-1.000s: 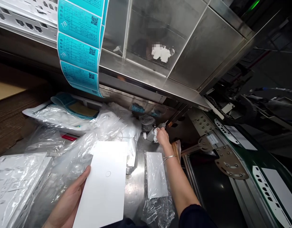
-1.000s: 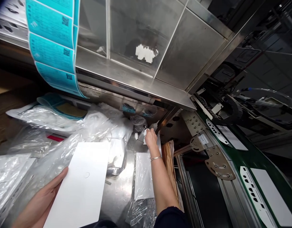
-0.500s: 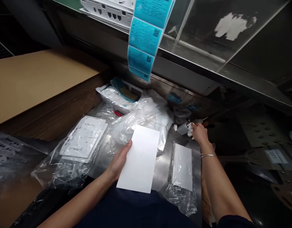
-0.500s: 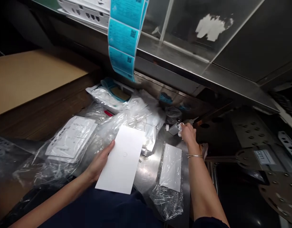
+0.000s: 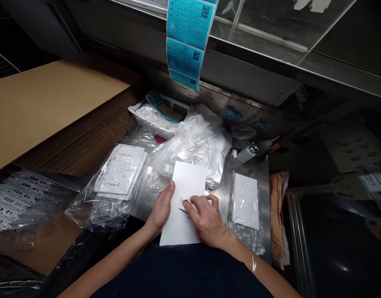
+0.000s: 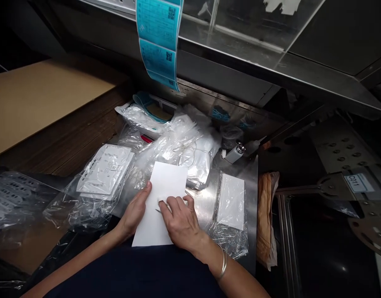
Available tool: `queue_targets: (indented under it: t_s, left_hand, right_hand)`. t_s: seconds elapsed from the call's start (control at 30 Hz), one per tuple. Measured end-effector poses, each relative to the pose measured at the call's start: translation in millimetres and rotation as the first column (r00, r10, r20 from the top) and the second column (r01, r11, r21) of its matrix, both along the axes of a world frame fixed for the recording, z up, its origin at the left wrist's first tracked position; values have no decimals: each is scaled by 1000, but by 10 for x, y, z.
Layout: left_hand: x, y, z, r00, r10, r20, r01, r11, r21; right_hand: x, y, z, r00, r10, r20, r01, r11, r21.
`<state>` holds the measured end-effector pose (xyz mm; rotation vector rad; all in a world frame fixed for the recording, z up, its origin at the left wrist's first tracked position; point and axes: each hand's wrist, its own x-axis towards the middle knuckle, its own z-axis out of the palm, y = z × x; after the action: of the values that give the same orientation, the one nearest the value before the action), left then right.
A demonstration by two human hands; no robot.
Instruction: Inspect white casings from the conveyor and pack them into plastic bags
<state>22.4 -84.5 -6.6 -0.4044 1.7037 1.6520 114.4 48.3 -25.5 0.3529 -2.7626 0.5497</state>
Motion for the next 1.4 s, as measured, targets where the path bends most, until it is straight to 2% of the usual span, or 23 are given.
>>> queue_targets:
  t_s: [0.13, 0.3, 0.43, 0.57, 0.7, 0.83, 1.07, 1.27, 1.4]
  left_hand:
    - [95, -69, 66, 999, -8, -39, 9, 1000, 20]
    - [138, -106, 47, 998, -16, -62, 20, 998, 59]
    - [148, -93, 23, 999, -12, -51, 17, 994, 111]
    - [149, -92, 13, 998, -5, -55, 11, 995, 98]
    - [150, -84, 7, 998, -4, -69, 15, 988, 151]
    - [143, -69, 2, 998, -19, -55, 28, 986, 163]
    - [125, -91, -100, 999, -22, -35, 29, 975, 219]
    - [103, -86, -100, 999, -31, -13, 34, 963, 268]
    - [97, -87, -95, 1000, -22, -19, 26, 971, 237]
  right_hand:
    - [98, -118, -26, 990, -138, -5, 138, 990, 24]
    - [185, -128, -30, 994, -107, 14, 107, 994, -19]
    - [179, -115, -37, 980, -193, 57, 192, 981, 20]
    - [190, -105, -35, 987, -145, 63, 145, 989, 6]
    - [205, -99, -8, 981, -172, 88, 172, 985, 8]
    - [190, -78, -4, 985, -144, 95, 144, 990, 8]
    - [145, -71, -32, 979, -161, 126, 160, 987, 22]
    - [126, -59, -37, 974, -203, 103, 204, 979, 2]
    - [120, -103, -55, 982, -149, 114, 152, 988, -14]
